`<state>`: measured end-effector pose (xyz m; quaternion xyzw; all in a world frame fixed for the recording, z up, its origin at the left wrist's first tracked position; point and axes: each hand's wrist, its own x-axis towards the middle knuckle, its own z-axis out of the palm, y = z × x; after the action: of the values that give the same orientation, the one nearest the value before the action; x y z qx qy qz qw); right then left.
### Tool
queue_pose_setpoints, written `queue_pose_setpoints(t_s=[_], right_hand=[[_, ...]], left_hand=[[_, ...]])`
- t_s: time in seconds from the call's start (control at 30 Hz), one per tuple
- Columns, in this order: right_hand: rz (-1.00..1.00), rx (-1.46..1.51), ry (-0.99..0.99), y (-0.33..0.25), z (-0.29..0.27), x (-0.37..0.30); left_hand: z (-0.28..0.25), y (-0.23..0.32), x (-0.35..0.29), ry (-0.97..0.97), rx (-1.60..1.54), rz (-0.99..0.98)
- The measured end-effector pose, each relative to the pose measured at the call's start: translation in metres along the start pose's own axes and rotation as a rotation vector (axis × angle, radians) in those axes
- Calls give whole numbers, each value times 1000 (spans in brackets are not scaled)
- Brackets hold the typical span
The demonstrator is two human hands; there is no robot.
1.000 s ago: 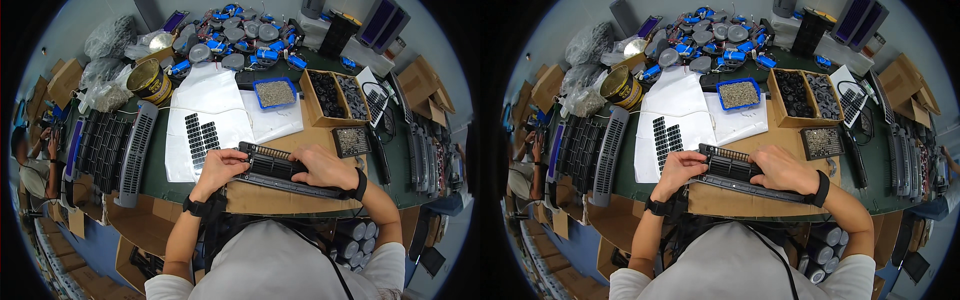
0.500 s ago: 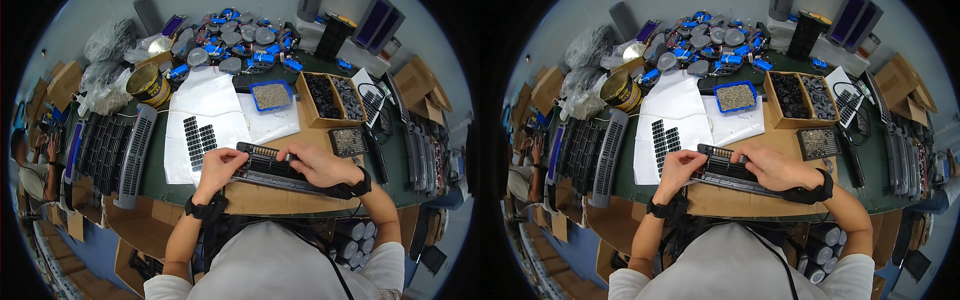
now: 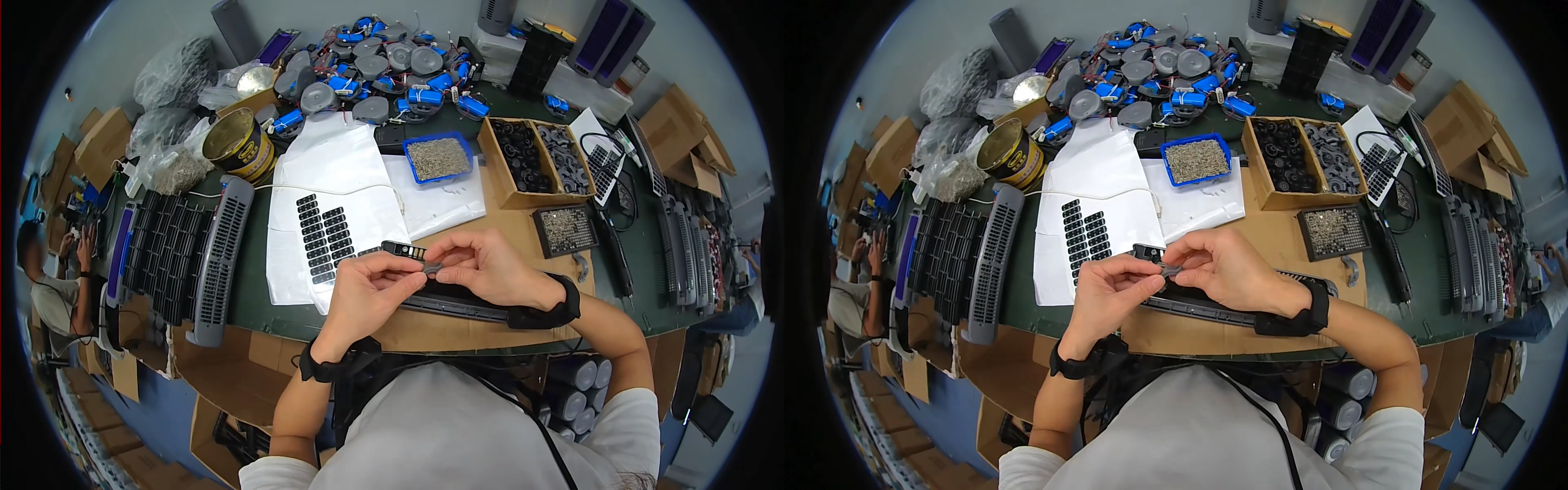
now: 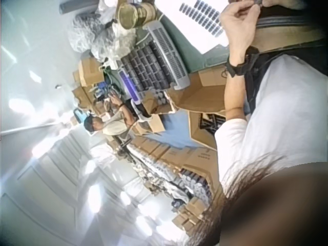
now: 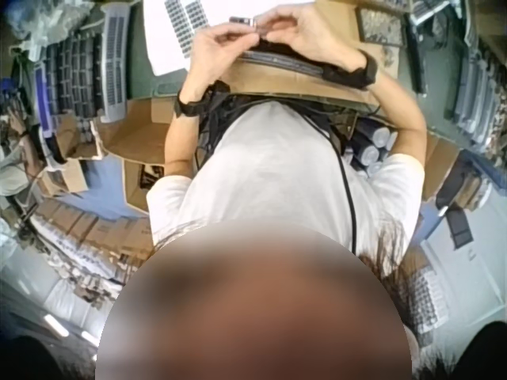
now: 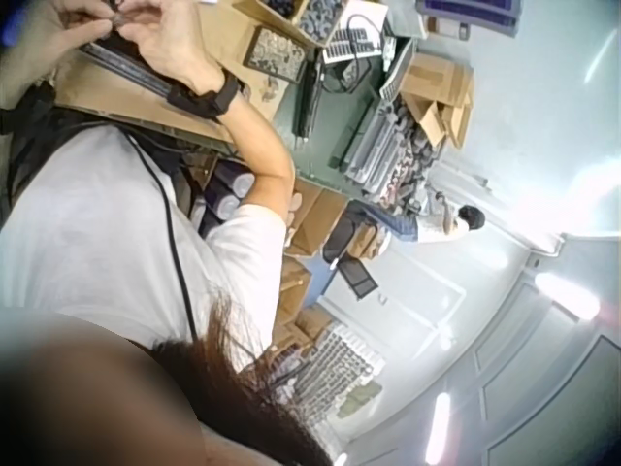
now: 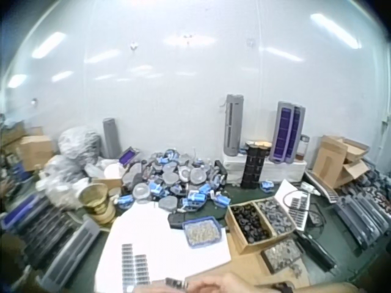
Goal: The person assembles electronic components on a cluttered workbench. They insert small black rectangular parts into a grey plastic housing, secure them with a black power tool, and attach a blue cylindrical component. The person repeats this process for a second unit, handling various small parts and tools throughout the sequence.
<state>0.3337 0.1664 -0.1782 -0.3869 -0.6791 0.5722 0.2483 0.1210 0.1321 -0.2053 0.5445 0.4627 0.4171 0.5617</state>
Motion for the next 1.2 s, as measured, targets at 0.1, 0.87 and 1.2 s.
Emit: queue_pose_setpoints(t_s=[0.1,0.87,1.2], right_hand=[[38,29,-3,-4,0,-2],[-161,-884,-149,9,-10,-19],[-170,-881,-151,12,-10,-19]], left_hand=[[-1,9,1,-50,85,-33],[-22,-27,19,125,265,-112],[-24,-34,24,118,182,-103]])
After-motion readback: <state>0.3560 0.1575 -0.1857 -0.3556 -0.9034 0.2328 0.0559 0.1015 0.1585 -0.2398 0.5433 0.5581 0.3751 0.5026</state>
